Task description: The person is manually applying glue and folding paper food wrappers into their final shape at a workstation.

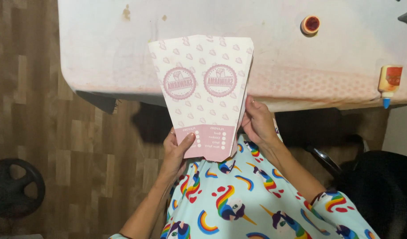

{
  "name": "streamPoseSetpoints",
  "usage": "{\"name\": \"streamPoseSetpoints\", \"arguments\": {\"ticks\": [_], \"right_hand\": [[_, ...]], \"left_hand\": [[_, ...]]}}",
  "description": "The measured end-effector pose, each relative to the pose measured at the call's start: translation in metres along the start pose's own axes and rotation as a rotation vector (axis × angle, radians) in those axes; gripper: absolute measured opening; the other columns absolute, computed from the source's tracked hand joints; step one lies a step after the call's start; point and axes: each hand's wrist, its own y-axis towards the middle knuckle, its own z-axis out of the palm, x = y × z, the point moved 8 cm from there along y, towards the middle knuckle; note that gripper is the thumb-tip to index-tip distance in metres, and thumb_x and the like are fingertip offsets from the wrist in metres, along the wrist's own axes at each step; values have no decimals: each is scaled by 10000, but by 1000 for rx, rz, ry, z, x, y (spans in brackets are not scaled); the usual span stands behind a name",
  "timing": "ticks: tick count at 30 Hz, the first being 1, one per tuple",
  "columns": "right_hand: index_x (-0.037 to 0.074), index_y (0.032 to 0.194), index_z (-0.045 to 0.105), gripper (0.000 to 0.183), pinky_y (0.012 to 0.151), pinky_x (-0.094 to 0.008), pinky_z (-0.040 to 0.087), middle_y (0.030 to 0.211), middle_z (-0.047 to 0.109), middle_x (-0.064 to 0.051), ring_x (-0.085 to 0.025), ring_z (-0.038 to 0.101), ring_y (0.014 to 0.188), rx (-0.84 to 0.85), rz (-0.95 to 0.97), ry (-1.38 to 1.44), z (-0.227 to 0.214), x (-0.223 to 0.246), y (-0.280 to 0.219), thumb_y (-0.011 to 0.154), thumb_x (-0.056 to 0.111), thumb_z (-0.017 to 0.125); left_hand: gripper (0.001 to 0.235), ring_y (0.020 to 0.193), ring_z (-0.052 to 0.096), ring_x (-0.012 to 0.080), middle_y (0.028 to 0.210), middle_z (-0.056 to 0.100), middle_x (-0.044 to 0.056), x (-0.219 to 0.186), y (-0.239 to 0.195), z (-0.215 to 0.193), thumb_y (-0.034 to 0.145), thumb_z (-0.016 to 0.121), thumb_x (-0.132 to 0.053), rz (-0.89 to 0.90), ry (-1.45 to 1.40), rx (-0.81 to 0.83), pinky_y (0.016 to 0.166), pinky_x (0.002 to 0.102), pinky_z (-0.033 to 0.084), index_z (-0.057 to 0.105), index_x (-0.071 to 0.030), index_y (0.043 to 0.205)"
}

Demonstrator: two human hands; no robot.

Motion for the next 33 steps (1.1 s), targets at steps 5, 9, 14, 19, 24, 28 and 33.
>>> {"name": "streamPoseSetpoints", "arguments": {"ticks": [5, 9, 14, 19, 24, 28, 33], "right_hand": [[-89, 1224, 607, 271, 830, -456, 655, 996, 721, -172, -285, 767, 920, 31, -55, -135, 9, 4, 4, 1027, 96, 608], [-87, 1226, 617, 253, 765, -443, 664, 949, 723, -160, -269, 773, 867, 15, -70, -210, 9, 7, 2, 1038, 79, 580], [-71, 1215, 639, 237, 703, -430, 663, 896, 726, -169, -264, 771, 781, -16, -120, -266, -51, 11, 27, 1034, 74, 588], [-6, 1142, 679, 161, 699, -365, 645, 847, 722, -130, -180, 741, 737, -34, -164, -476, -69, 68, 17, 1045, 94, 598], [39, 1124, 686, 131, 642, -313, 617, 771, 693, -85, -135, 699, 651, 14, -137, -704, -81, 122, -5, 1053, 130, 623], [81, 1089, 687, 124, 693, -184, 469, 946, 692, 27, -33, 599, 797, -59, -196, -835, -76, 191, -49, 1065, 182, 619], [133, 1238, 638, 57, 787, -138, 364, 997, 565, 100, 11, 465, 845, -311, -463, -1044, -138, 262, -104, 1187, 158, 635]], "left_hand": [[390, 801, 751, 284, 924, 707, 182, 6, 2, -5, 851, 788, -52, 15, 34, 13, 695, 456, 654, 559, 27, 1157], [366, 767, 756, 307, 902, 720, 207, 9, 1, -10, 850, 784, -17, 17, 49, -7, 656, 464, 652, 560, 35, 1135], [409, 756, 754, 321, 900, 723, 209, 5, 1, -2, 821, 808, -3, 0, 64, -4, 663, 484, 646, 548, 39, 1134], [432, 749, 751, 315, 884, 718, 202, 6, 7, -6, 806, 812, 16, 7, 73, -3, 647, 483, 643, 544, 49, 1143], [433, 751, 759, 338, 881, 725, 207, 10, 15, -19, 801, 812, 23, 1, 108, -1, 643, 485, 641, 559, 35, 1152], [505, 953, 714, 232, 1117, 739, 181, 0, 7, -8, 723, 833, -84, -71, 141, -8, 808, 361, 622, 565, 12, 1141], [500, 953, 715, 229, 1104, 740, 179, 0, 4, -8, 716, 839, -59, -100, 87, 0, 815, 361, 629, 568, 2, 1132]]}}
